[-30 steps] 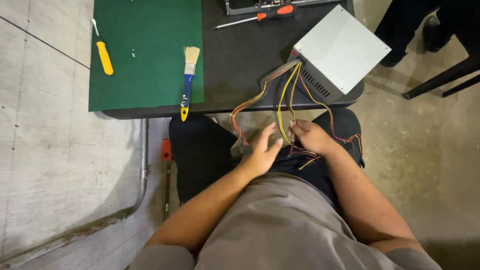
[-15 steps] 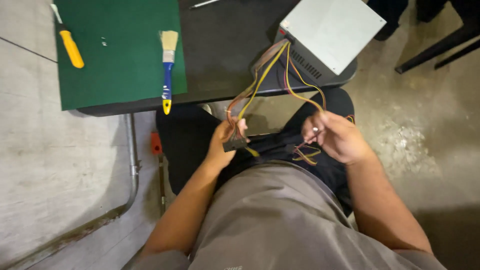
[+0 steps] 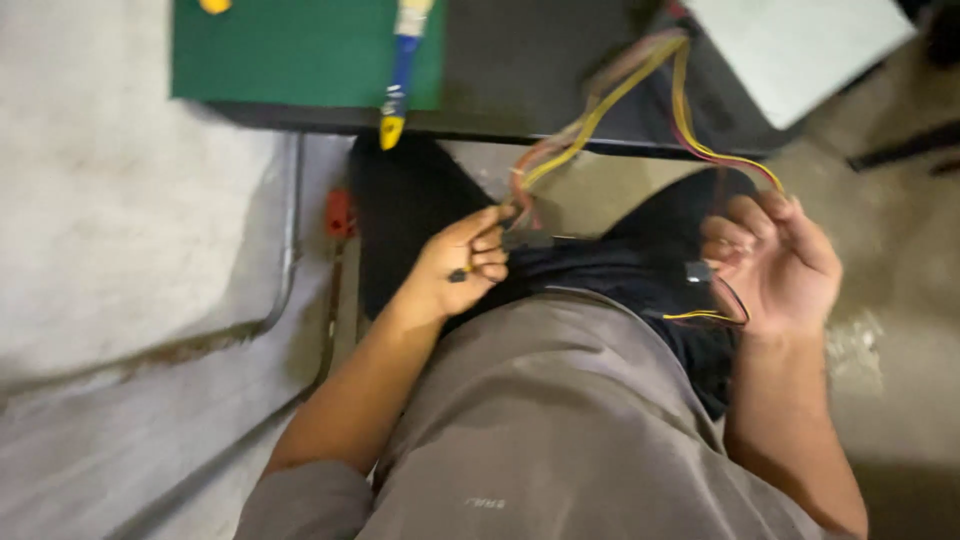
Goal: Installing a power supply unit into a desktop computer case, including fastening screws and organizing cables.
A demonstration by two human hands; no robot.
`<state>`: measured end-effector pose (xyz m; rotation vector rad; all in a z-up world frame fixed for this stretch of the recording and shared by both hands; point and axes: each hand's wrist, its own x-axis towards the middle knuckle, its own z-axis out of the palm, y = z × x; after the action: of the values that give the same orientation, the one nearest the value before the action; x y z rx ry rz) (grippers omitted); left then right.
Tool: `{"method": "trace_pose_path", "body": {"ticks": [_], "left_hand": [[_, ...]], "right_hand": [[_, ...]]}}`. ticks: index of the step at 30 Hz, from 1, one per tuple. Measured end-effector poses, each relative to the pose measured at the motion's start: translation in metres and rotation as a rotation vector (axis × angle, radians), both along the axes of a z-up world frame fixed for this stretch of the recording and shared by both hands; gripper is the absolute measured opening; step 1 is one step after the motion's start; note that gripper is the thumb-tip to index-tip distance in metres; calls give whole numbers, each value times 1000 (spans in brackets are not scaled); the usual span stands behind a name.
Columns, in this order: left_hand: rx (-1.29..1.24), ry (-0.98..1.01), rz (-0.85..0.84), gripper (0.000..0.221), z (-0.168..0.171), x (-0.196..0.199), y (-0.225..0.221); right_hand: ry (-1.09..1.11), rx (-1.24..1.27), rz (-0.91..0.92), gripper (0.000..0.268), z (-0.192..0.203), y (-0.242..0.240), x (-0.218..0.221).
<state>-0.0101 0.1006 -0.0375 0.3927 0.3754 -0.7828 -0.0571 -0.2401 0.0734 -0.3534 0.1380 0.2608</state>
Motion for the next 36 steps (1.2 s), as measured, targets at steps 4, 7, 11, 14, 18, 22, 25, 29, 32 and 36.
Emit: {"method": "trace_pose_path", "body": {"ticks": [4,7,11,14,18,22,25,29,32,36], "left_hand": [[-22,88,-3,20,-2,-5,-4],[103,96,8,24,3,-5,-8],[361,65,66,22,24,-5,-19],[501,-65,124,15,34,-8,-21],[505,-121,56,17,27,-5,-13],[811,-433,43,20,-19,-3,-10],[1029,-623,117,19,4,2,-6],[1485,-1006,336,15,58,8,9],[1476,-1317,379,15,98,5,-5],[1204,-1648,202,38,143,5,-48]], "right_hand": [[-1,17,16,17,-9,2,2],[-8,40,36,20,-13,2,3],[45,86,-6,16,-3,10,2],[53,109,4,16,-10,8,2],[71,160,-20,14,-16,8,6],[-43,194,-47,4,-38,-3,9],[-42,168,-38,6,-35,1,9],[0,264,-6,7,-28,12,9],[43,345,-13,8,-22,26,16],[106,403,25,10,7,52,23]]}}
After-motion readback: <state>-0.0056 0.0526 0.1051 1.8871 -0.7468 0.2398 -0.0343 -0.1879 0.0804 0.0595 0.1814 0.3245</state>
